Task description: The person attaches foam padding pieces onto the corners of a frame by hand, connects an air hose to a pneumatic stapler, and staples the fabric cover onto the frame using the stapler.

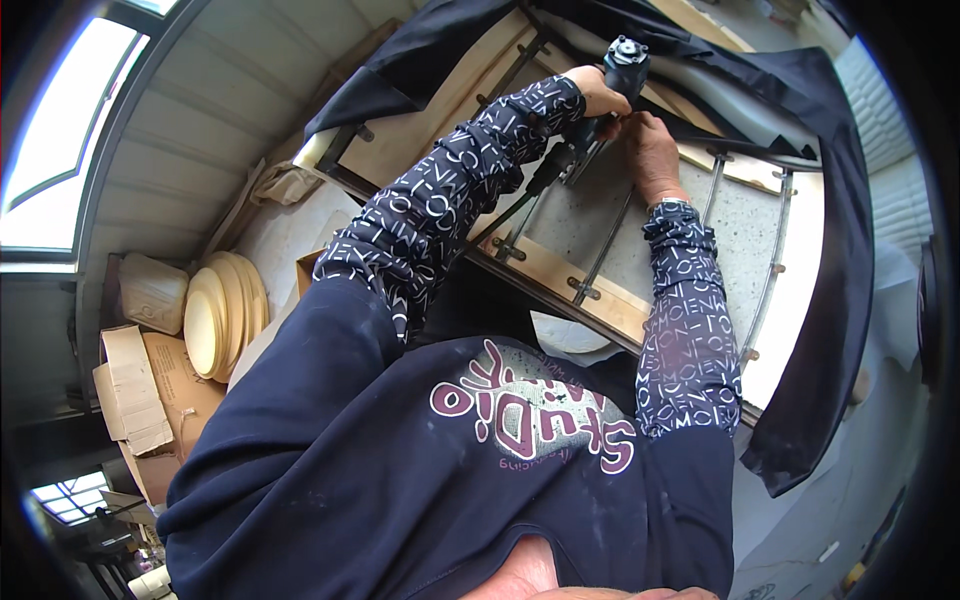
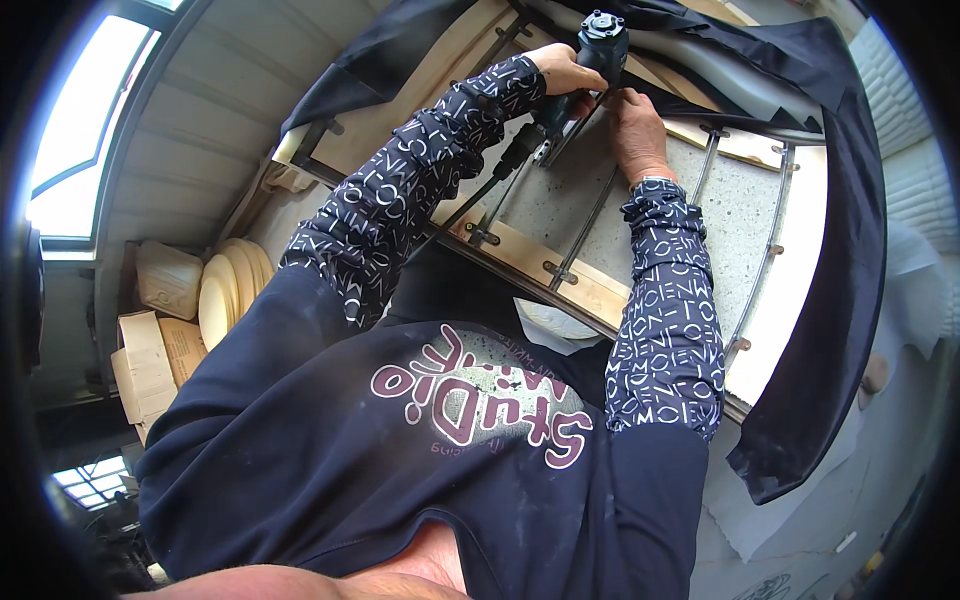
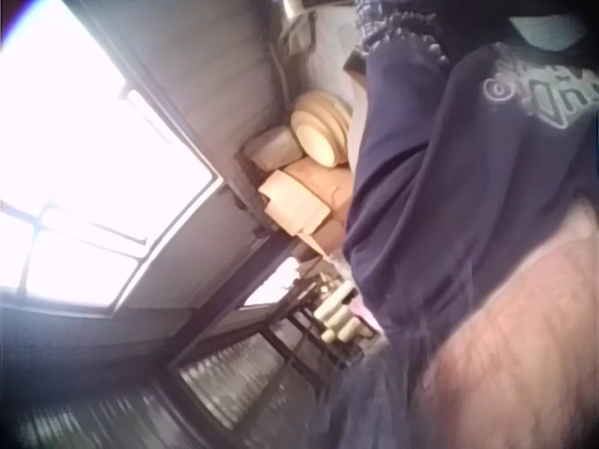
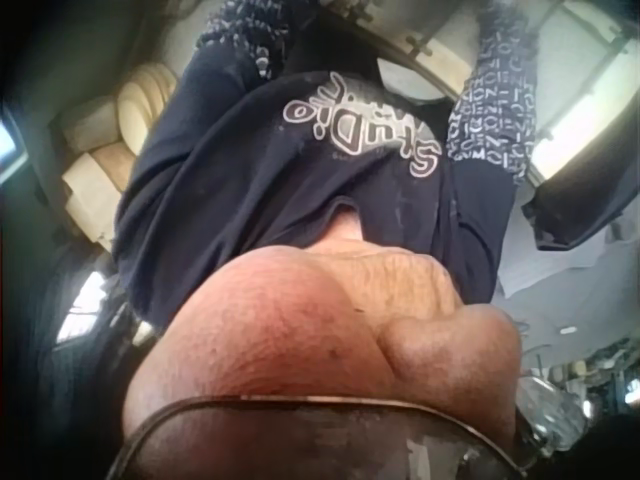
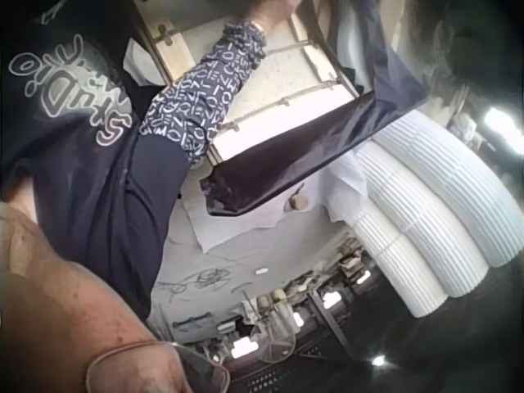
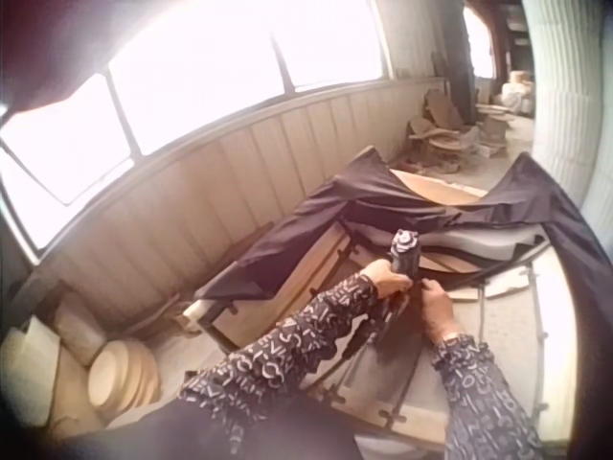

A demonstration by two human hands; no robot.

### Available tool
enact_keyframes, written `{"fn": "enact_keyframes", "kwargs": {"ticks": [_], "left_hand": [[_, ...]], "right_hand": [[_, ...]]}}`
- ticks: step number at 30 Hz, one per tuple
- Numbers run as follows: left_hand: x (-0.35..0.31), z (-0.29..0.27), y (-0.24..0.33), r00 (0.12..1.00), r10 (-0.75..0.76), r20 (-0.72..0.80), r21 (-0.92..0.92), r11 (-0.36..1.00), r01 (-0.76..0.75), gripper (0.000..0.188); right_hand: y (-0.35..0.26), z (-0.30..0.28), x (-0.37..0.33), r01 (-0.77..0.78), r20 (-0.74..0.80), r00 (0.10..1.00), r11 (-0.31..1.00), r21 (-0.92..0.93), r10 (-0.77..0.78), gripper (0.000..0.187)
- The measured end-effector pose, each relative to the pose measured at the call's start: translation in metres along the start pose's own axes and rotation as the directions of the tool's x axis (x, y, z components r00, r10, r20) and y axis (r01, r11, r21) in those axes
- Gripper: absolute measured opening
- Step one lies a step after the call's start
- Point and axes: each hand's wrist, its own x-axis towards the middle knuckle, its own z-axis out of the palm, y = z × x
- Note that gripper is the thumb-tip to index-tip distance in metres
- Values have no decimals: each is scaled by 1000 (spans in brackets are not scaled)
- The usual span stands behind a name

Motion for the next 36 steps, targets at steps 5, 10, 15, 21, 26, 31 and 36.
{"fn": "enact_keyframes", "kwargs": {"ticks": [5, 10, 15, 21, 26, 31, 36], "left_hand": [[1, 4, 6, 999, 25, 23, 144, 989, -28, 32], [-11, 13, 23, 997, -48, 55, 192, 981, 36, 29], [-16, 20, 27, 997, -78, 25, 180, 981, 73, 27], [-14, 24, 24, 999, -22, 46, 183, 983, 14, 29], [-14, 27, 26, 998, 2, 55, 216, 976, -14, 30], [-23, 16, 27, 994, -89, 58, 151, 985, 80, 30], [-26, 13, 21, 998, -65, -9, 199, 978, 65, 27]], "right_hand": [[9, -7, 1, 11, -64, 998, 991, 133, -3, 12], [29, -16, 19, -262, -108, 928, 829, 495, 358, 21], [74, -12, 65, -329, -16, 936, 893, 307, 351, 26], [132, 36, 106, 94, 501, 847, 978, 186, -177, 34], [139, 47, 110, 194, 551, 806, 976, 98, -216, 27], [96, 24, 113, 172, 563, 777, 955, 241, -282, 26], [88, 24, 122, 5, 692, 709, 983, 186, -135, 25]]}}
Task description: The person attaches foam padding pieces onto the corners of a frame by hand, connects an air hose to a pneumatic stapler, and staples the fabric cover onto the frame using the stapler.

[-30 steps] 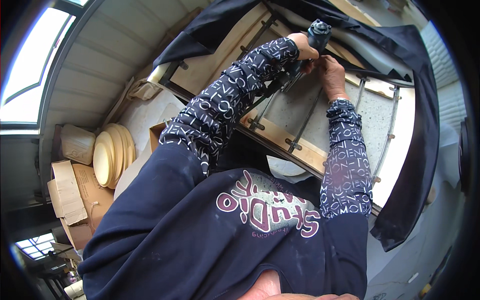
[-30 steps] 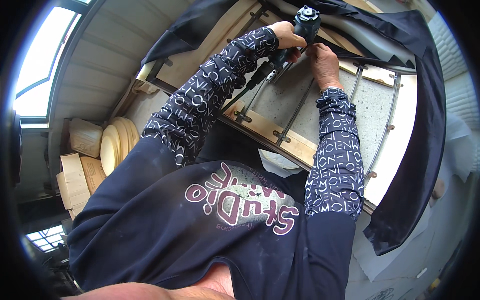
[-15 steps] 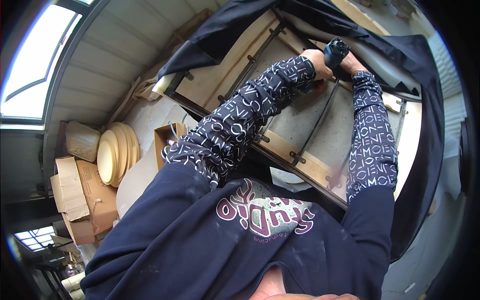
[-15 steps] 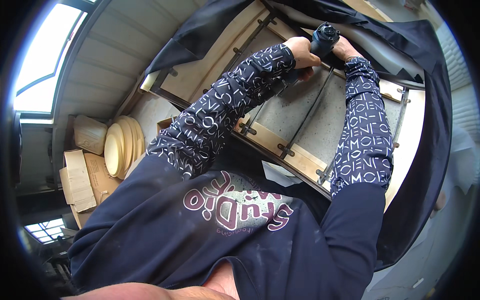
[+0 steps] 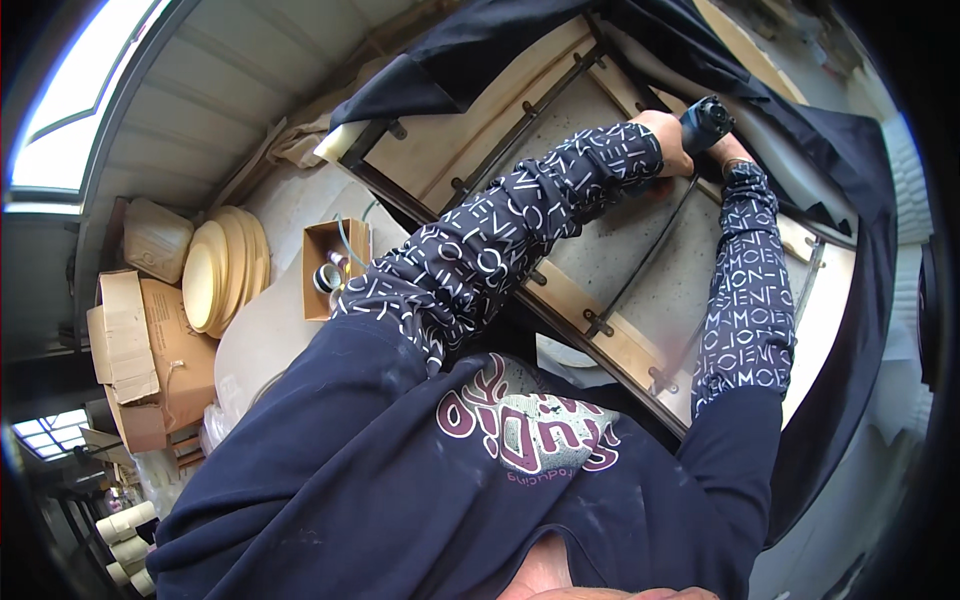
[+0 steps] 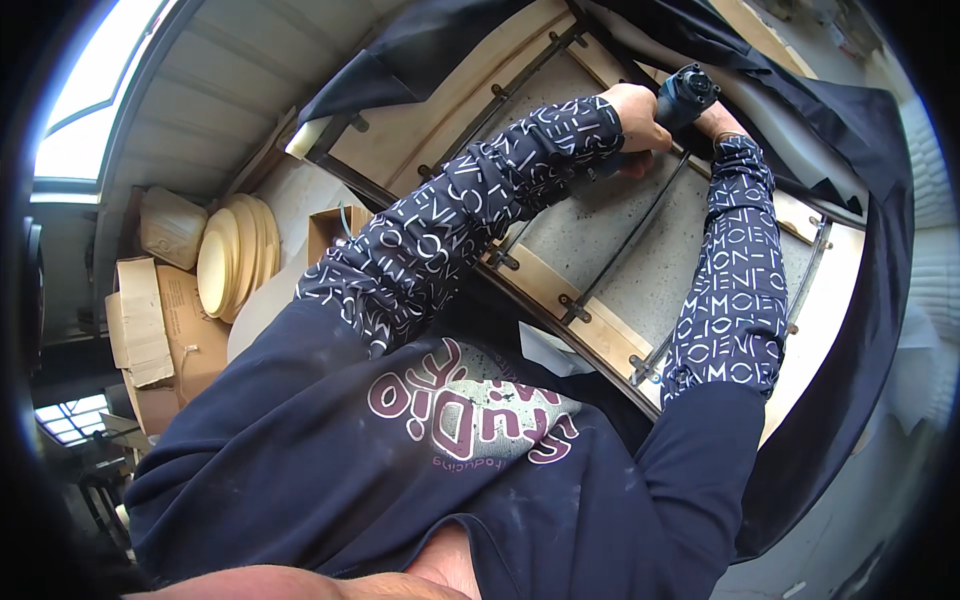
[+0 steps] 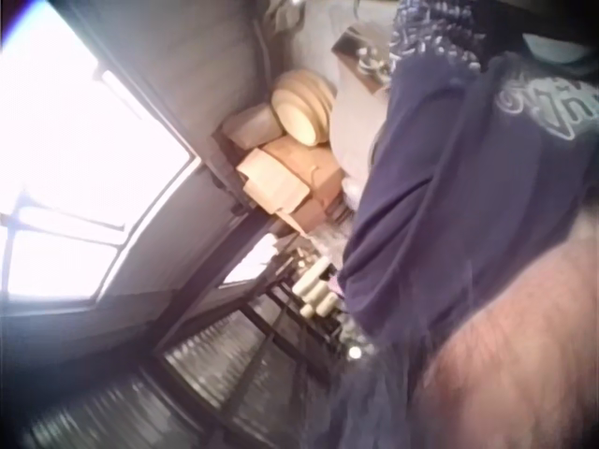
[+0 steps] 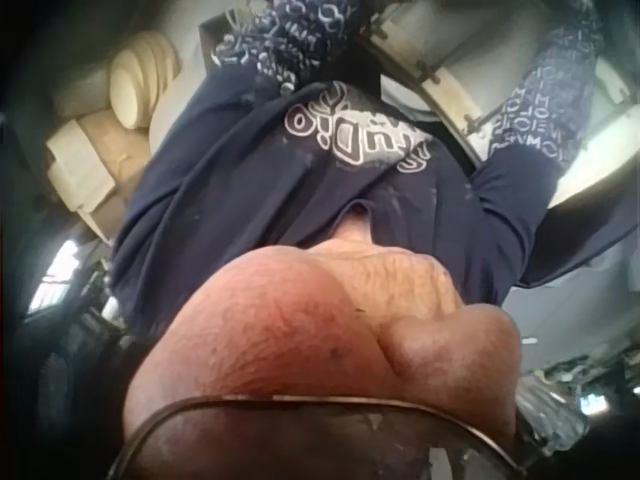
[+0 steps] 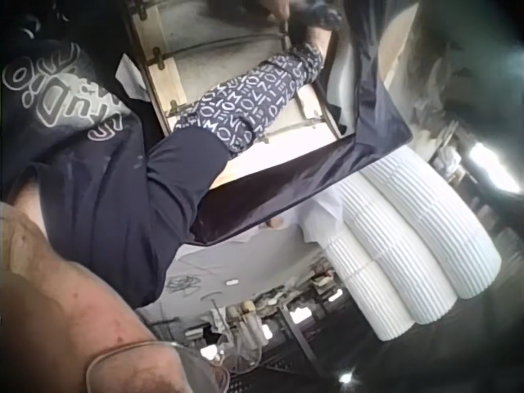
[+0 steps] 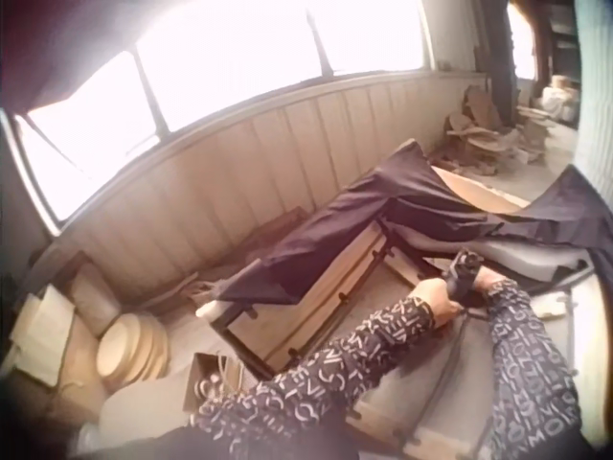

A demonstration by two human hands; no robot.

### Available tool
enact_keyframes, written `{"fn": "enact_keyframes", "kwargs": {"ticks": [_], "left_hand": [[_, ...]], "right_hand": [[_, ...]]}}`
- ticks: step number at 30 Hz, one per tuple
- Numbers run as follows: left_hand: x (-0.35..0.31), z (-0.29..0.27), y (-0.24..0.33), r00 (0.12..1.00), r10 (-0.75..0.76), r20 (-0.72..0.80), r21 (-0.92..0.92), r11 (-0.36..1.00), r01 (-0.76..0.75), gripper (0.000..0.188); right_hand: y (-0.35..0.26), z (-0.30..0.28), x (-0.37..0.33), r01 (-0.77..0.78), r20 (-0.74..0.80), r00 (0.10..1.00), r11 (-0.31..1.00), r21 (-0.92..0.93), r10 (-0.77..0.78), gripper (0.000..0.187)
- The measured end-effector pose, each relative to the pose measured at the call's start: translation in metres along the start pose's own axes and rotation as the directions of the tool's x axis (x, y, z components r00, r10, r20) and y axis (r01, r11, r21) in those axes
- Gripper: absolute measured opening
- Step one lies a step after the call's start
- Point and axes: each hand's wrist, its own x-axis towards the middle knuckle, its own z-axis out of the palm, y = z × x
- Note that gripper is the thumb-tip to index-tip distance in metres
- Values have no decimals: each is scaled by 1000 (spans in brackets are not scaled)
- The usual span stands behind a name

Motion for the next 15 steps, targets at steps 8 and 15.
{"fn": "enact_keyframes", "kwargs": {"ticks": [8, 15], "left_hand": [[-7, -1, 13, 995, -16, 102, -151, 988, 31, 24], [-3, -8, 1, 995, 8, 96, -178, 984, 9, 28]], "right_hand": [[69, 26, 1, 42, -299, 953, 999, -33, -50, 23], [42, 34, -7, 147, -501, 865, 960, 240, -7, 22]]}}
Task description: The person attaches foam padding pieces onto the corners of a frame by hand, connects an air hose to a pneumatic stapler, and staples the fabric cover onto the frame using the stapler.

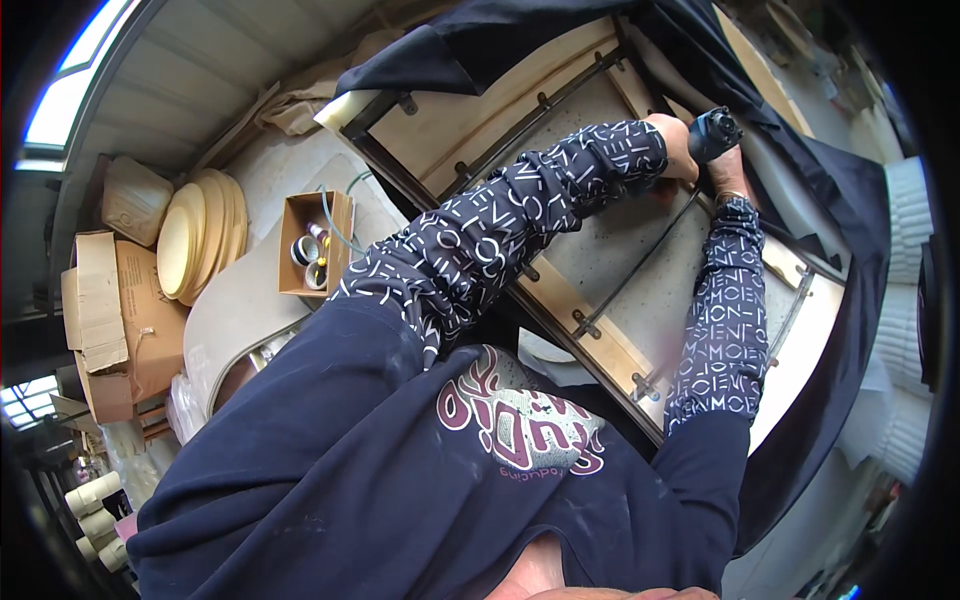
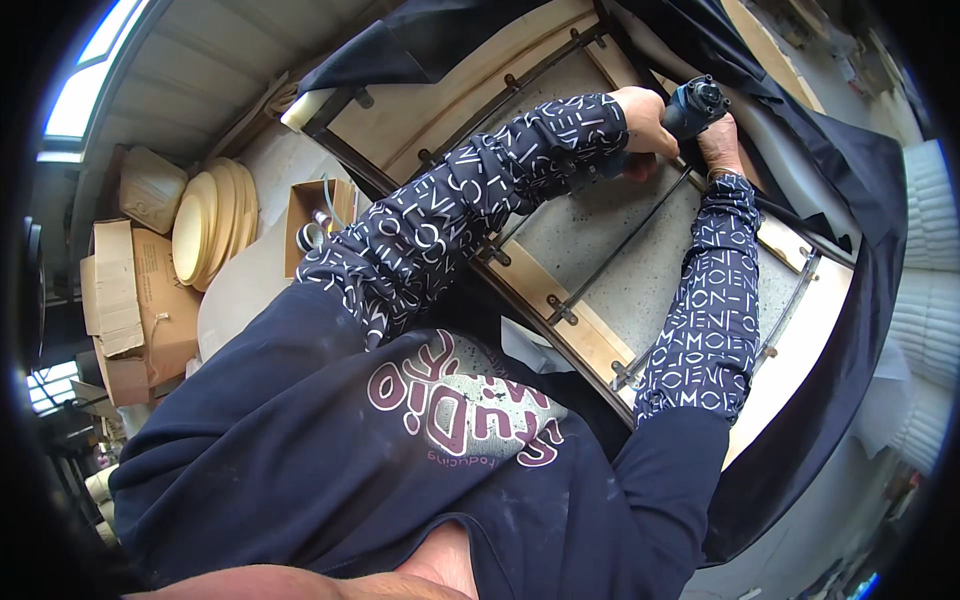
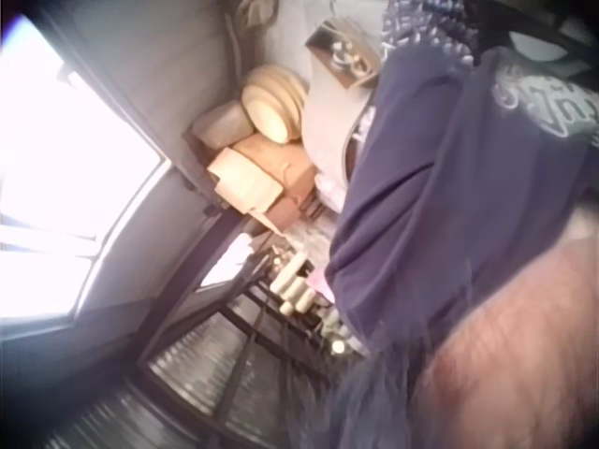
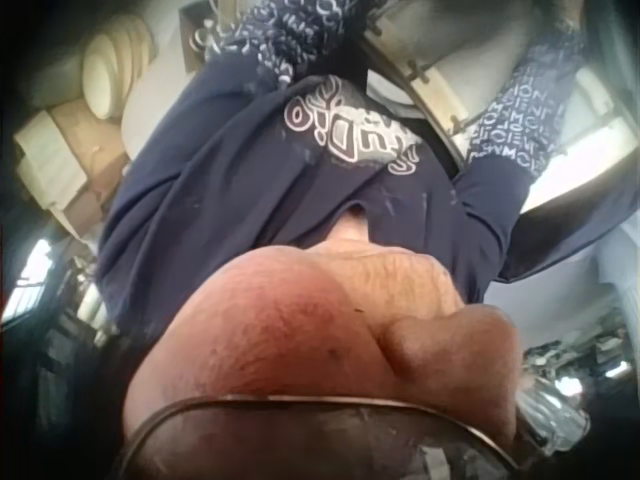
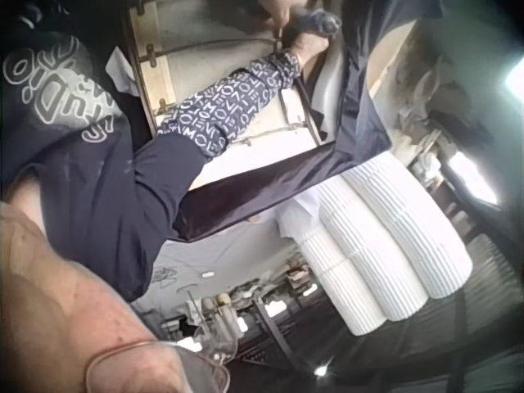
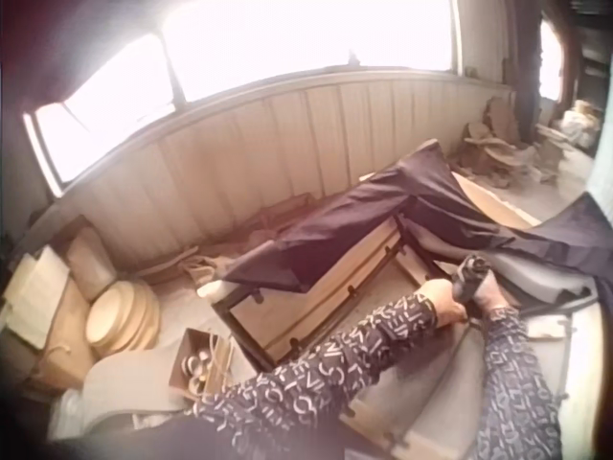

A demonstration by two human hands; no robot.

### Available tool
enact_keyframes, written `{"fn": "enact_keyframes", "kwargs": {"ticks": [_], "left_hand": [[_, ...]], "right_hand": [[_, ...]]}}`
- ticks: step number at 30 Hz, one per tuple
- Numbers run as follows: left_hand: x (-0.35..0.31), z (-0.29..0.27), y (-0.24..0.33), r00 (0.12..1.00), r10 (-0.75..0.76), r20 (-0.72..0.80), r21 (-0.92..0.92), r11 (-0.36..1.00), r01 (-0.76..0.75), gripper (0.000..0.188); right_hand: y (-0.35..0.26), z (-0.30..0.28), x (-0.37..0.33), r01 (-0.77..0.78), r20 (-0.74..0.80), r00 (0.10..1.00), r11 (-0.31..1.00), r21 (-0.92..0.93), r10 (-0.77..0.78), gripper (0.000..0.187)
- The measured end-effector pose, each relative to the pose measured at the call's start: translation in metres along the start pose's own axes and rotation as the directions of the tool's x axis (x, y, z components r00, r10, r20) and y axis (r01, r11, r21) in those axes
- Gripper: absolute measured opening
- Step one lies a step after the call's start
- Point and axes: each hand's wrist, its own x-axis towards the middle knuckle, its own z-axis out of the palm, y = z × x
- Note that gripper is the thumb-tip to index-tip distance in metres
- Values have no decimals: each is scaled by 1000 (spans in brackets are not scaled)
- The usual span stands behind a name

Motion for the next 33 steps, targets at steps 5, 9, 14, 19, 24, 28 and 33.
{"fn": "enact_keyframes", "kwargs": {"ticks": [5, 9, 14, 19, 24, 28, 33], "left_hand": [[5, 1, -3, 1000, 20, 0, 9, 1000, -20, 29], [4, 1, -2, 1000, 4, 31, -66, 998, -2, 30], [3, -1, -6, 1000, 0, 25, -107, 994, 3, 31], [4, -3, -10, 1000, 22, 16, -92, 996, -20, 32], [8, -6, -27, 999, 46, -8, -215, 975, -46, 32], [-12, -7, -40, 991, 123, -59, -510, 849, -136, 29], [-74, -3, -55, 997, 74, -5, -820, 571, -47, 28]], "right_hand": [[-11, -5, -3, -57, 5, 998, 997, 58, 56, 25], [-9, -16, 1, -178, 82, 982, 975, 132, 168, 27], [-5, -25, 12, -437, 323, 883, 847, 302, 340, 30], [1, -25, 23, -596, 497, 773, 720, 356, 395, 32], [0, -9, 29, -635, 538, 746, 665, 393, 393, 35], [1, -6, 26, -631, 460, 765, 670, 392, 451, 40], [-48, 0, 15, -465, 344, 876, 776, 425, 337, 52]]}}
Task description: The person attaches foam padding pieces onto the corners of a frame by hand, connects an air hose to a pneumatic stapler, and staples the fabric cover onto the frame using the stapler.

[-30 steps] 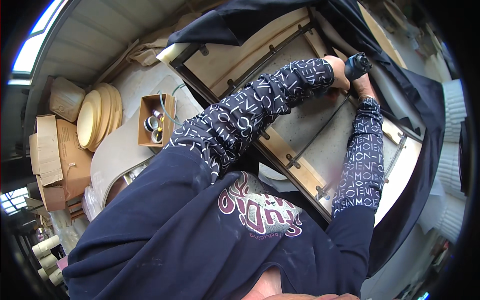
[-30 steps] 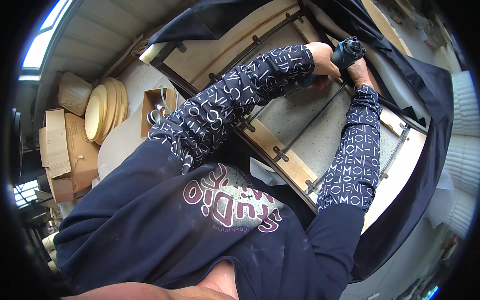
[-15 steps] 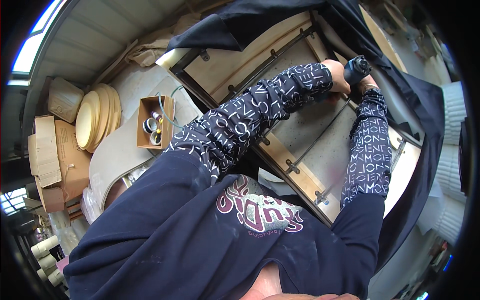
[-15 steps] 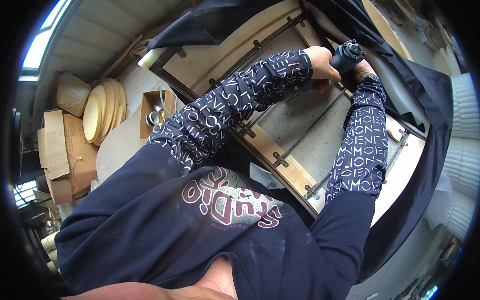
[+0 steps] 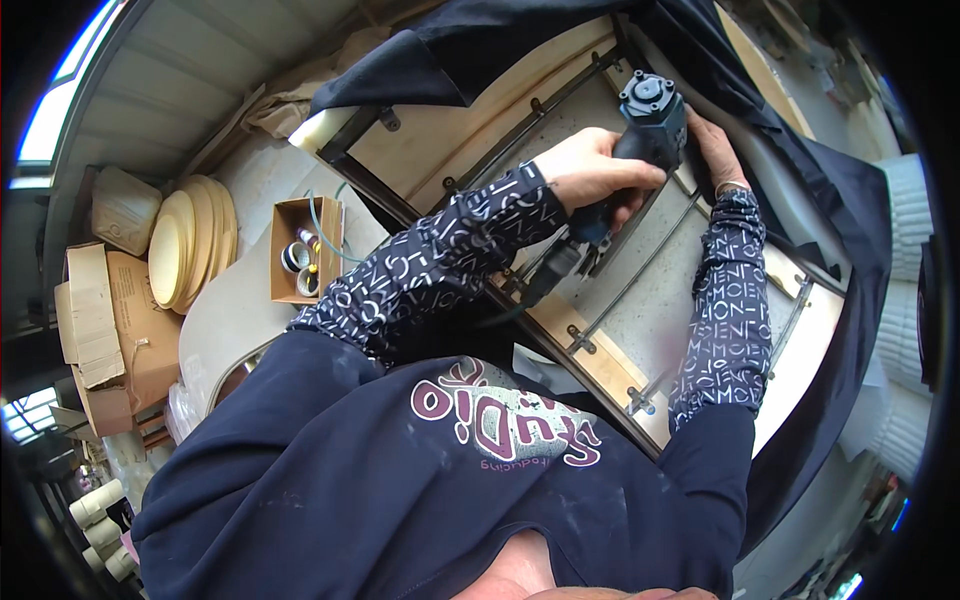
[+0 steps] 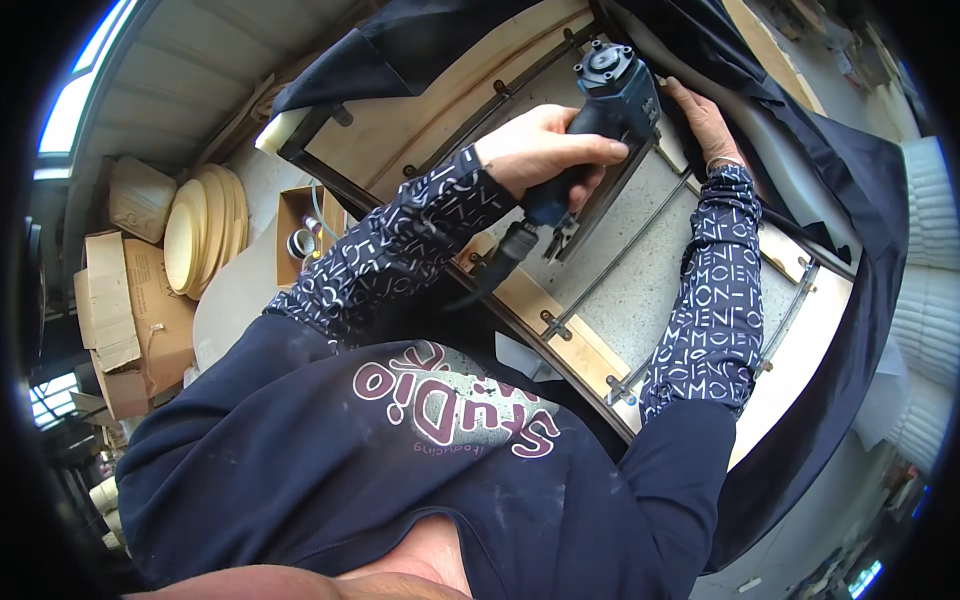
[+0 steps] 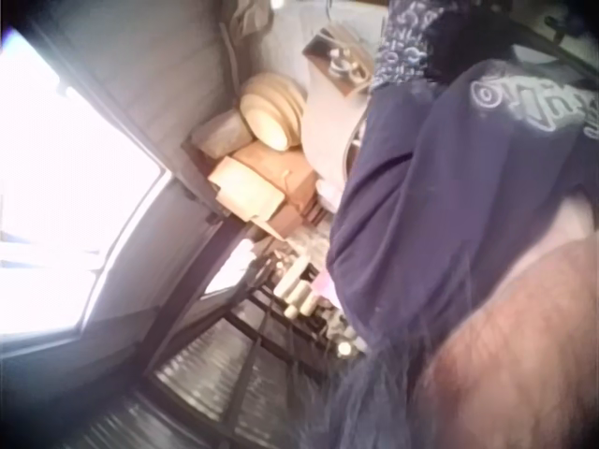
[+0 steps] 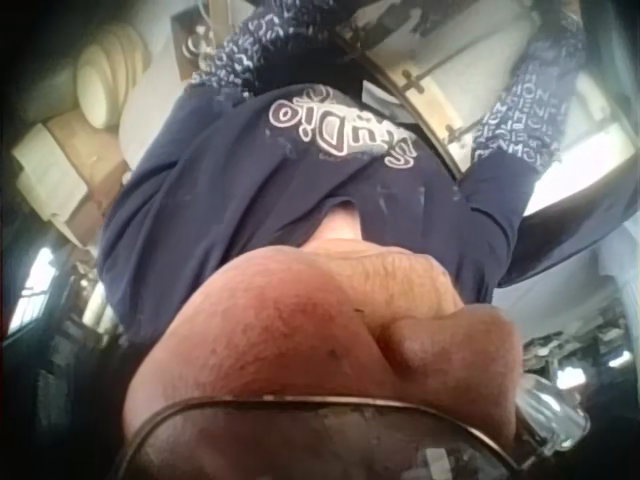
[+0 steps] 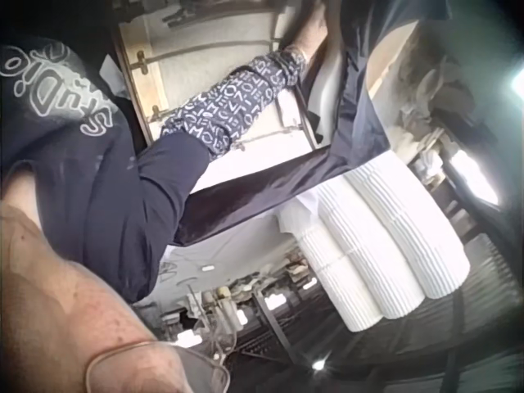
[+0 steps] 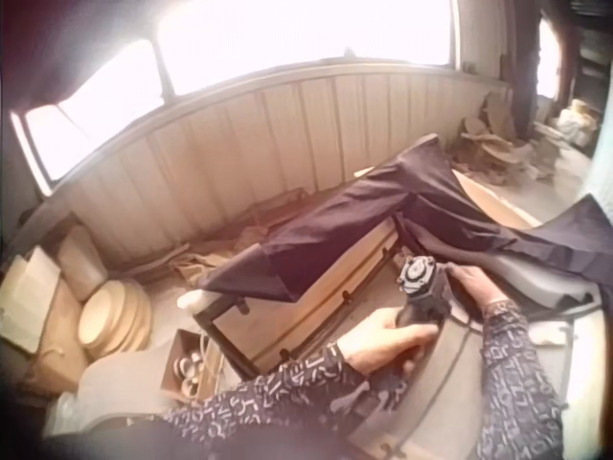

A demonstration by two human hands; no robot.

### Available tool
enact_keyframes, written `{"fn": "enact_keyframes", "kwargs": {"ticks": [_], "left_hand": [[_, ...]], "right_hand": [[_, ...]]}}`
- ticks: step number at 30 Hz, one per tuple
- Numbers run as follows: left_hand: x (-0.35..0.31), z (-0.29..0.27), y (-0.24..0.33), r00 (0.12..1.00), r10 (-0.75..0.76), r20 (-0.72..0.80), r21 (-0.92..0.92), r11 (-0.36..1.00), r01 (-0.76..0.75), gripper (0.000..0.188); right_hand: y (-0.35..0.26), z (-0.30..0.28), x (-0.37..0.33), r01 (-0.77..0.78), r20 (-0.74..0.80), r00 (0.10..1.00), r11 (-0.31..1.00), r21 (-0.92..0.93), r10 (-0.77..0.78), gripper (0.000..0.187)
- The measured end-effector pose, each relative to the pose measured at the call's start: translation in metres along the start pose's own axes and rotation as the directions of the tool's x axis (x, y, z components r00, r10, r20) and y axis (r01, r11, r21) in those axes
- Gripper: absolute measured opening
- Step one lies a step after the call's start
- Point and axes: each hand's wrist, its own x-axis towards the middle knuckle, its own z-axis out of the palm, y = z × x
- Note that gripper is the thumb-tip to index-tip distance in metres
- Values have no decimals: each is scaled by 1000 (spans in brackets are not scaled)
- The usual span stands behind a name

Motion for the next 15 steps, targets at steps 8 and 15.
{"fn": "enact_keyframes", "kwargs": {"ticks": [8, 15], "left_hand": [[-24, -1, -21, 998, -29, 60, -69, 997, 34, 26], [-21, -9, -38, 993, -46, 108, -119, 991, 59, 28]], "right_hand": [[-22, 34, -31, 232, -61, 946, 796, -558, -318, 52], [-40, 24, -26, 154, -4, 978, 727, -669, -210, 25]]}}
